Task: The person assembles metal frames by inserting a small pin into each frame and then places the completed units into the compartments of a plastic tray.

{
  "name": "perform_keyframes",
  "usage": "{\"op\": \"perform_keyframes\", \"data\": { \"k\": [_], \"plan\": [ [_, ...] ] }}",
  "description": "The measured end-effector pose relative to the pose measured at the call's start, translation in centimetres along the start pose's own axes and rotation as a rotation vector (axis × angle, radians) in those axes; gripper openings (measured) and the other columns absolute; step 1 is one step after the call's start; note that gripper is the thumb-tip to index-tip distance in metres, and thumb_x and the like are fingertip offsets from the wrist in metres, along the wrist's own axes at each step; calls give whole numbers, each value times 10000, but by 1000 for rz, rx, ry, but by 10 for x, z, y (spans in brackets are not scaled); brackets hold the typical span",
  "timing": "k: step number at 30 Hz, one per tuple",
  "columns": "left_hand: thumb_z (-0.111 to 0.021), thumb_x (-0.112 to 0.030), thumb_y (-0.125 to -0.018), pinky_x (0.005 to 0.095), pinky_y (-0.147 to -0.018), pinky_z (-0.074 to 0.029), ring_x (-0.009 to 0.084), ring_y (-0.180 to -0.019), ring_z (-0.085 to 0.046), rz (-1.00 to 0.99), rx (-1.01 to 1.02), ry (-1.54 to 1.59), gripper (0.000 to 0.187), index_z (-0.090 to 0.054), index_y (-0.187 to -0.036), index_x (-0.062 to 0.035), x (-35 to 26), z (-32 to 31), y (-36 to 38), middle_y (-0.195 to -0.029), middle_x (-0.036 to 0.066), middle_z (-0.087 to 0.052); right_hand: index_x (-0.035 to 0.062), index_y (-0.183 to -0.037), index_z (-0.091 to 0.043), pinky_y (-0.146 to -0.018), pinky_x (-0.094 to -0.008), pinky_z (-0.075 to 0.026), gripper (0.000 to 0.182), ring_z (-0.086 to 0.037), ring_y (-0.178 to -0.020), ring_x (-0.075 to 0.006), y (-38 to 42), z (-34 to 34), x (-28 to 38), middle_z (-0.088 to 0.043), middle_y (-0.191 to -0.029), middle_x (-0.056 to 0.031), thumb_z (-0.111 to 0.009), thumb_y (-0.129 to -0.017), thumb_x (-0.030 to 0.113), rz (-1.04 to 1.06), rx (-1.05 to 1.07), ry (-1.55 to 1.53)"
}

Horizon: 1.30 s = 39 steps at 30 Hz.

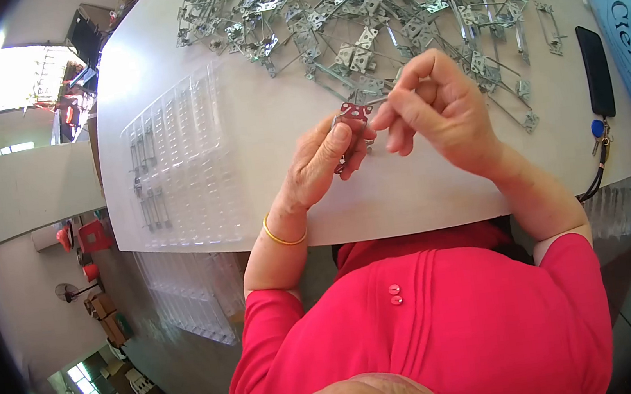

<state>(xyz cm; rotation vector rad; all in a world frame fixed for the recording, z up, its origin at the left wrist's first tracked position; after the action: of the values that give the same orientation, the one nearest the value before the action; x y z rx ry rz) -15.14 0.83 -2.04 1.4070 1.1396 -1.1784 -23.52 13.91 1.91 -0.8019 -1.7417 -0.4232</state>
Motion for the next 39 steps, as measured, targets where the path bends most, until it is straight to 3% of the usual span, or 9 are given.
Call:
{"op": "perform_keyframes", "data": {
  "k": [8, 14, 17, 19, 21, 25, 29, 34, 39],
  "plan": [
    [-398, -355, -1108, 229, -534, -384, 70, -590, -472, -55, -7, -152, 423, -613, -1105, 9, -3, -5, -3, -725, 3, -561, 10, -1080, -470, -622, -270, -608, 134, -712, -734, -137, 12, -15, -3, -720, -991, -155, -562, -998, -41, 196, 52, 85],
    [-400, -337, -1105, 254, -534, -396, 89, -584, -481, -157, -47, -288, 405, -602, -1090, 14, -11, -2, -3, -710, 29, -557, 18, -1022, -519, -557, -246, -569, 139, -677, -651, -90, 20, -19, 13, -715, -875, -101, -645, -968, -5, 488, 2, 658],
    [-439, -274, -1092, 287, -534, -411, 139, -563, -502, -209, -121, -384, 329, -593, -1072, 16, -15, -1, -3, -694, 58, -560, 30, -973, -521, -494, -234, -518, 144, -645, -593, -72, 18, -15, 9, -682, -754, -64, -665, -967, 30, 363, -52, 684],
    [-469, -227, -1080, 309, -531, -417, 178, -548, -521, -262, -168, -438, 270, -586, -1063, 16, -19, 1, -2, -682, 76, -565, 33, -944, -509, -448, -225, -465, 160, -599, -515, -74, 12, -11, -6, -645, -676, -45, -644, -998, 101, -19, -50, 481],
    [-548, -124, -1023, 369, -527, -432, 285, -553, -562, -315, -246, -710, 138, -569, -1039, 11, -24, 4, 0, -656, 109, -562, 38, -933, -504, -441, -219, -451, 175, -582, -491, -77, 11, -13, -10, -640, -663, -47, -611, -1022, 145, -132, -28, 386],
    [-644, -101, -948, 412, -550, -468, 331, -642, -618, -444, -216, -998, 189, -546, -1069, 6, -35, -11, 1, -744, 132, -603, 53, -926, -504, -434, -214, -433, 258, -558, -455, -89, 13, -18, -31, -641, -661, -63, -535, -1069, 265, -415, 53, 82],
    [-668, -97, -914, 414, -545, -466, 313, -629, -614, -440, -222, -1042, 192, -534, -1027, -18, -33, -13, 0, -731, 109, -578, 59, -968, -497, -448, -213, -443, 252, -580, -472, -98, 12, -19, -37, -649, -689, -78, -526, -1073, 286, -489, 101, 9],
    [-656, -78, -909, 419, -542, -464, 313, -620, -614, -416, -245, -1108, 160, -559, -1020, -17, -29, -12, -1, -708, 104, -606, 68, -1176, -477, -465, -212, -451, 233, -603, -506, -103, 8, -15, -33, -648, -732, -67, -523, -1074, 273, -394, 45, 34],
    [-669, -167, -905, 403, -547, -466, 279, -615, -613, -469, -208, -1197, 186, -527, -903, -47, -22, -22, -1, -720, 68, -575, 79, -1132, -535, -470, -216, -449, 186, -592, -505, -91, 8, -16, -35, -638, -703, -43, -536, -1068, 254, -389, 94, 101]
  ]
}}
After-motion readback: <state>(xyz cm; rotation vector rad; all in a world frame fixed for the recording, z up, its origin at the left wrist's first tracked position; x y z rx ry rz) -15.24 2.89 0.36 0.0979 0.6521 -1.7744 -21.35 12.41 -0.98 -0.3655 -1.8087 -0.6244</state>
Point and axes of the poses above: each hand's wrist, its own y-axis away from the middle knuckle, its own z-axis out of the back of the hand, x = y × z, the point moved 9 cm from there along -y, towards the middle knuckle
